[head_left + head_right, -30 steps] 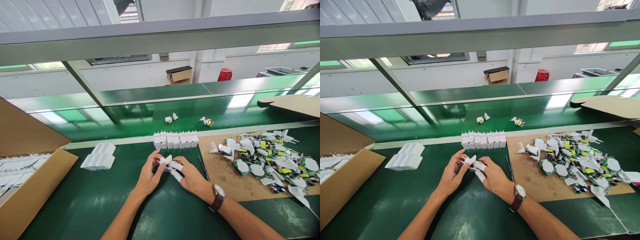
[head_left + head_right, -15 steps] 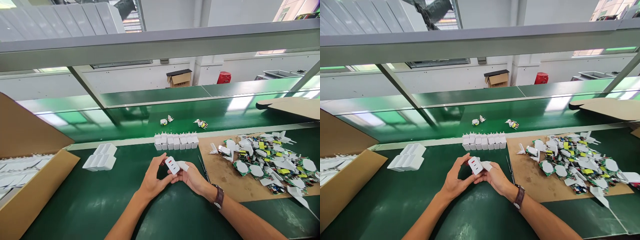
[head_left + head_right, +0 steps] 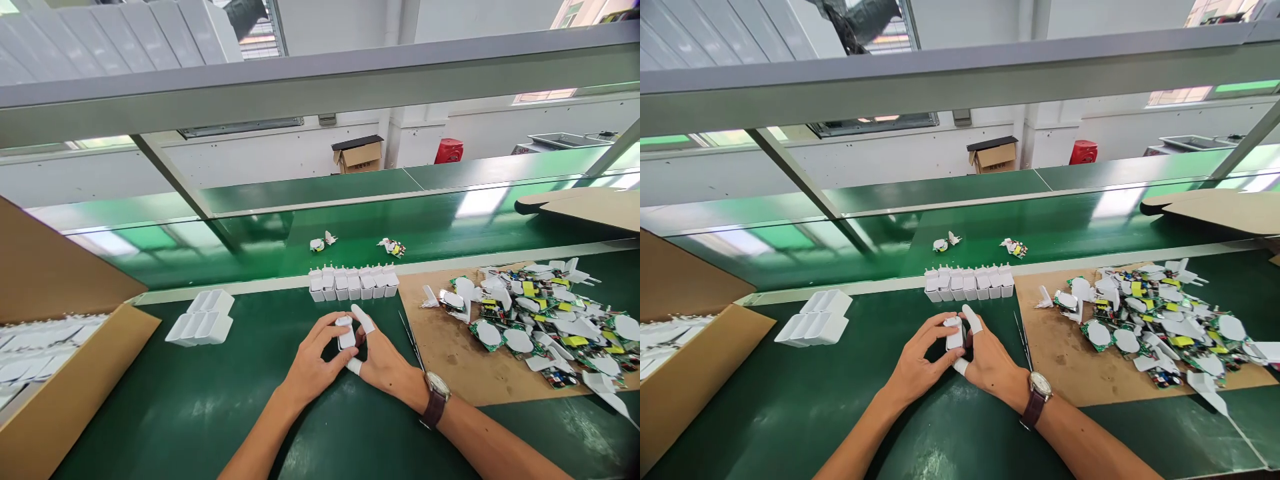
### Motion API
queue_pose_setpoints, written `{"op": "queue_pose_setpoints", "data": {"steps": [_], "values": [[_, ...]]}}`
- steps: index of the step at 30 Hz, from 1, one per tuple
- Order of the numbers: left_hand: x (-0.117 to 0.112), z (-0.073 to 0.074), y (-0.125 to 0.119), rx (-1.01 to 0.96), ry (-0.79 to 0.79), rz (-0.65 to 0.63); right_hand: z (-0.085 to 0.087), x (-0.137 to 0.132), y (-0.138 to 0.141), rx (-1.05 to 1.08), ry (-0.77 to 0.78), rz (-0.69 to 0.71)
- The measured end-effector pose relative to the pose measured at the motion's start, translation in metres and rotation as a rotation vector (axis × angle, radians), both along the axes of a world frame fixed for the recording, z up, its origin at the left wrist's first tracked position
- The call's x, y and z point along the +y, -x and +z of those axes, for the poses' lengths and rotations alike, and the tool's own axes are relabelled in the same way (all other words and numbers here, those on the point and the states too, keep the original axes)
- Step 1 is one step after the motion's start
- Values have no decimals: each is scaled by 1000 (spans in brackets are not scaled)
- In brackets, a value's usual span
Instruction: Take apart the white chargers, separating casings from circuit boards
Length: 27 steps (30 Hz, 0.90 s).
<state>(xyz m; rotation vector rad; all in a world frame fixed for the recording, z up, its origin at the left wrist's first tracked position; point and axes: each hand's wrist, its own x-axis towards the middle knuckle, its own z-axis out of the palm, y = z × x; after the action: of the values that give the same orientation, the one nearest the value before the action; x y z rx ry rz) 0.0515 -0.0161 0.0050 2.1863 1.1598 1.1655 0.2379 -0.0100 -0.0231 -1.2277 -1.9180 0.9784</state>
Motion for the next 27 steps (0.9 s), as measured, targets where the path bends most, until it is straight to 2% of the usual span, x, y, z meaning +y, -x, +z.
{"op": "queue_pose_setpoints", "data": {"steps": [3, 7, 12, 17, 20, 24, 27], "values": [[0, 0, 1, 12, -26, -55, 2, 1, 1, -4, 11, 47], [2, -1, 7, 50, -12, -55, 9, 2, 0, 33, 8, 62], [3, 0, 11, 84, 121, -98, 13, 0, -2, 64, 52, 96], [8, -3, 17, -40, 208, -89, 10, -1, -4, 23, -11, 72], [9, -4, 19, 3, 234, -95, 8, -1, -5, 13, -18, 70], [5, 3, 18, 99, 126, -83, 2, -3, -3, -24, -106, 70], [5, 13, 32, 97, 108, -12, -4, -7, 0, -110, -242, 75]]}}
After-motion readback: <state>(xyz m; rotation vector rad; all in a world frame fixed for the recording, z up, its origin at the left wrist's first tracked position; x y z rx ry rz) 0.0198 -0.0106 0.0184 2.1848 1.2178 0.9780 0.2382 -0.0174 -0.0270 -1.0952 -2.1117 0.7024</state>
